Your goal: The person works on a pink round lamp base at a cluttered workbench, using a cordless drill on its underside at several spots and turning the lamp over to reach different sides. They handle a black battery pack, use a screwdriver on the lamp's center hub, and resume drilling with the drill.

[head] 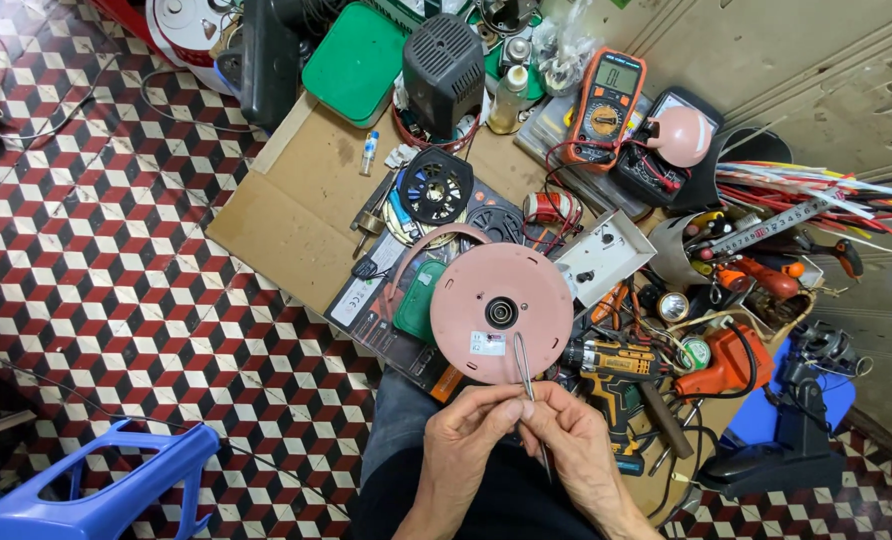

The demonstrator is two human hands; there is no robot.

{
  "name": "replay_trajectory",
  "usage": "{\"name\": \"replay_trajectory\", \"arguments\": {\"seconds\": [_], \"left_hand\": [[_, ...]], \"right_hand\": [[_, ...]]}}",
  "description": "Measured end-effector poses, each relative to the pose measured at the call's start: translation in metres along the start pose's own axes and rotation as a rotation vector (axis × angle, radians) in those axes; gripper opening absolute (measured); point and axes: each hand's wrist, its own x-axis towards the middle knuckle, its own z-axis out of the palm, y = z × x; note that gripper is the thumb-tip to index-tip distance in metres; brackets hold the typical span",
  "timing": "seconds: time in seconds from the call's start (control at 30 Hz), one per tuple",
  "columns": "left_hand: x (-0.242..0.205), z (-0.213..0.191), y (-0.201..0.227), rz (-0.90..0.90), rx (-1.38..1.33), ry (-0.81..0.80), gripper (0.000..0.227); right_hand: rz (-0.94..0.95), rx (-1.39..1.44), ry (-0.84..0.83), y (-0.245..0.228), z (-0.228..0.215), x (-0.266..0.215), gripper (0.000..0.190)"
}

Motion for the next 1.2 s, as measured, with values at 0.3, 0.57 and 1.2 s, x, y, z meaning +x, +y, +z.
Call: {"name": "replay_trajectory", "arguments": {"seconds": [0.3, 0.57, 1.2], "left_hand": [[0.016, -0.011, 0.043, 0.092, 0.211, 0.264, 0.028], [0.038, -0.024, 0.061, 0.065, 0.266, 0.333, 0.033], [0.037, -0.056, 0.028, -0.051, 0.253, 0.423, 0.028]], "right_hand": [[0.076, -0.248, 0.603, 0.028, -0.102, 0.023, 0.027], [0.074, -0.741, 0.603, 0.023, -0.144, 0.056, 0.032], [-0.335, -1.284, 0.943, 0.018, -0.205, 0.101, 0.056]]}}
